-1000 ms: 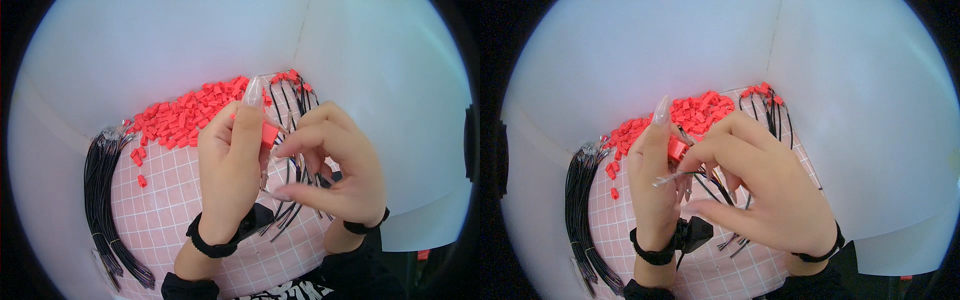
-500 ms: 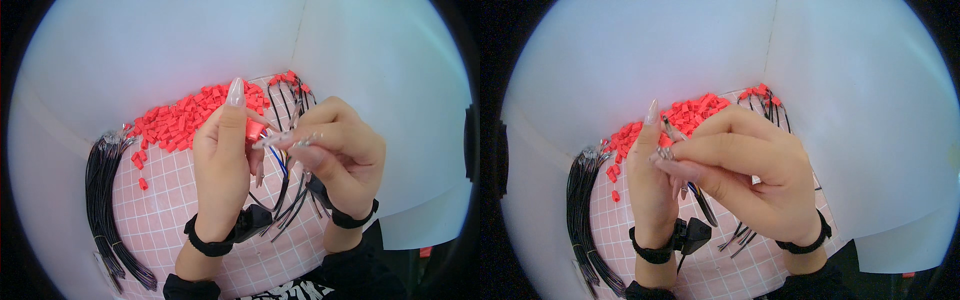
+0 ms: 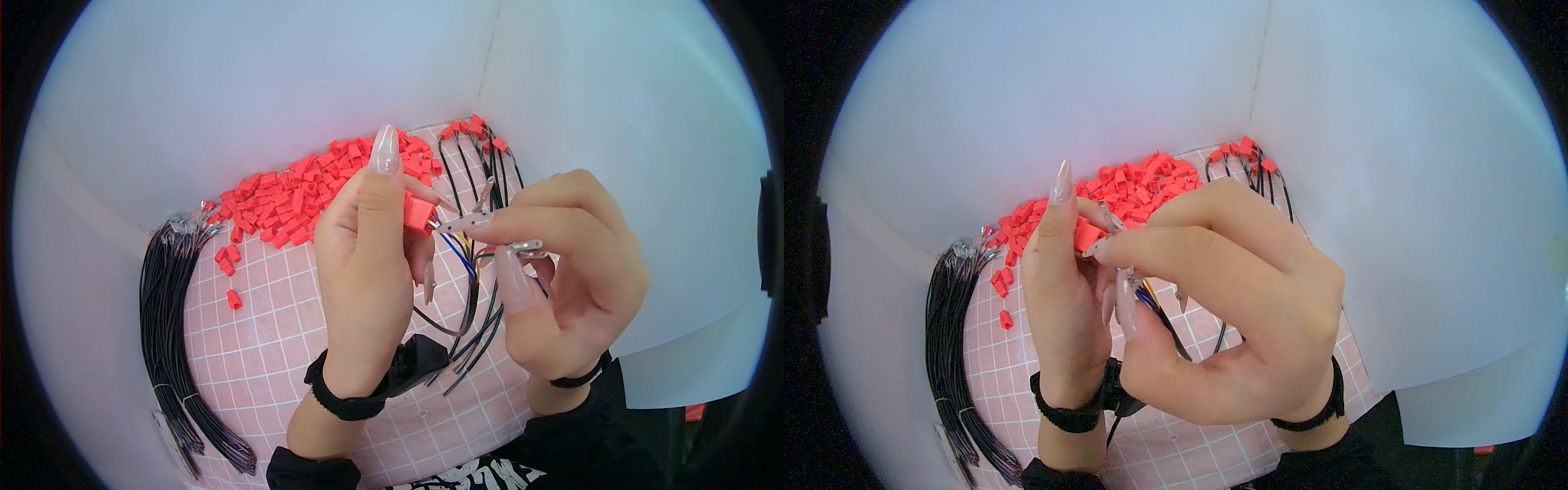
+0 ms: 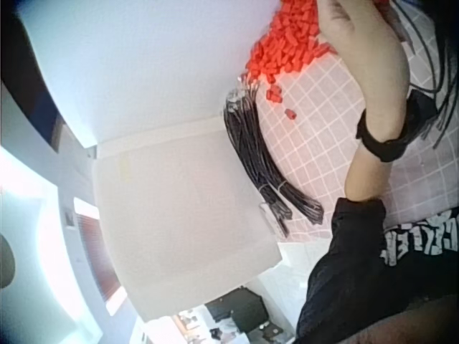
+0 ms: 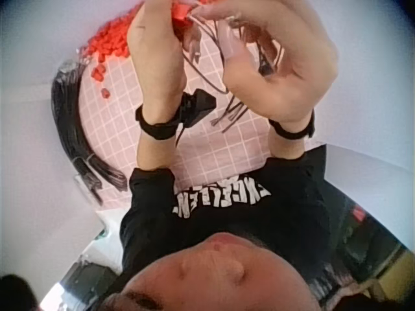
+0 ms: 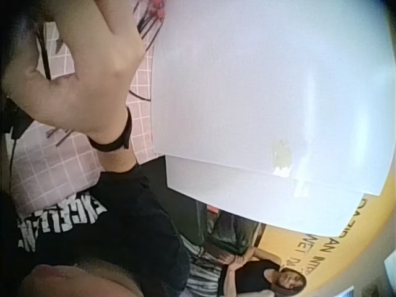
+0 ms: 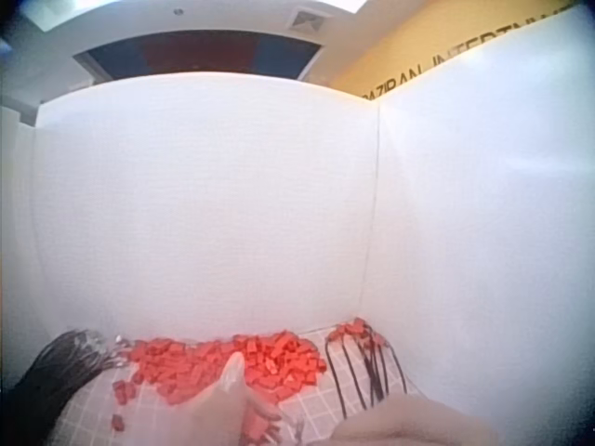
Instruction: The recorder is assembling a wiring harness by inserting metal terminal pins into a red plastic connector housing.
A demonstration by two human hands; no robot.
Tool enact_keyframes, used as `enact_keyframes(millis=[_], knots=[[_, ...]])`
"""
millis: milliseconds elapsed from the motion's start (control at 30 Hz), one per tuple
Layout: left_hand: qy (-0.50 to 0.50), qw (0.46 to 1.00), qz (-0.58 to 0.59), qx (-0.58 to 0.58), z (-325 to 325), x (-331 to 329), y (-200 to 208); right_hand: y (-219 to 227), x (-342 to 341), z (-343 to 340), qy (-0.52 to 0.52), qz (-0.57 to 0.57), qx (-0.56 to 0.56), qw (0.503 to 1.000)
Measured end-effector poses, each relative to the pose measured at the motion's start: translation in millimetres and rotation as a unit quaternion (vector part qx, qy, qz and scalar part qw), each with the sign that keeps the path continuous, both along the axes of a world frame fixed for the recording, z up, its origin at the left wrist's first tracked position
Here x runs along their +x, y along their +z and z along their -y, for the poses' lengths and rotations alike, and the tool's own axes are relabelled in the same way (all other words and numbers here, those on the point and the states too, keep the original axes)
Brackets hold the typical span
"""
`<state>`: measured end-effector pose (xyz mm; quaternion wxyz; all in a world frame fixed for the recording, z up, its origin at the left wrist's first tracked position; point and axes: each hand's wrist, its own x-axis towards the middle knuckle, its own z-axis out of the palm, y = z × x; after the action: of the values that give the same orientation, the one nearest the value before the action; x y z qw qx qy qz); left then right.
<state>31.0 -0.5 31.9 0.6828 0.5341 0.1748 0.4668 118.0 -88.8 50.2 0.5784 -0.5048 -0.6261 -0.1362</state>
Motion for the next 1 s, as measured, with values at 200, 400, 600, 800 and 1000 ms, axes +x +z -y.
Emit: enact_keyframes(millis=[200,400,600,800,1000], knots=[[0.001,1.0,0.014,-0.008,1.0,2.6,-1.4,0.8,6.0,-1.1,0.02,0.024,0.031,0.999],[0.009,0.999,0.031,-0.011,-1.0,3.6,-6.2,-3.8,-1.3,-4.7,0.067,-0.036,0.006,0.997],[0.0,0.999,0.042,0.004,-0.5,1.1,-3.1,2.8,4.6,5.4,0.099,-0.1,-0.136,0.981],[0.018,0.999,0.041,-0.015,7.6,3.4,2.6,0.6,4.8,1.1,0.103,-0.111,-0.167,0.974],[-0.06,0.997,0.011,-0.05,-0.2,2.6,-0.2,1.2,16.3,0.6,0.163,-0.051,-0.14,0.975]])
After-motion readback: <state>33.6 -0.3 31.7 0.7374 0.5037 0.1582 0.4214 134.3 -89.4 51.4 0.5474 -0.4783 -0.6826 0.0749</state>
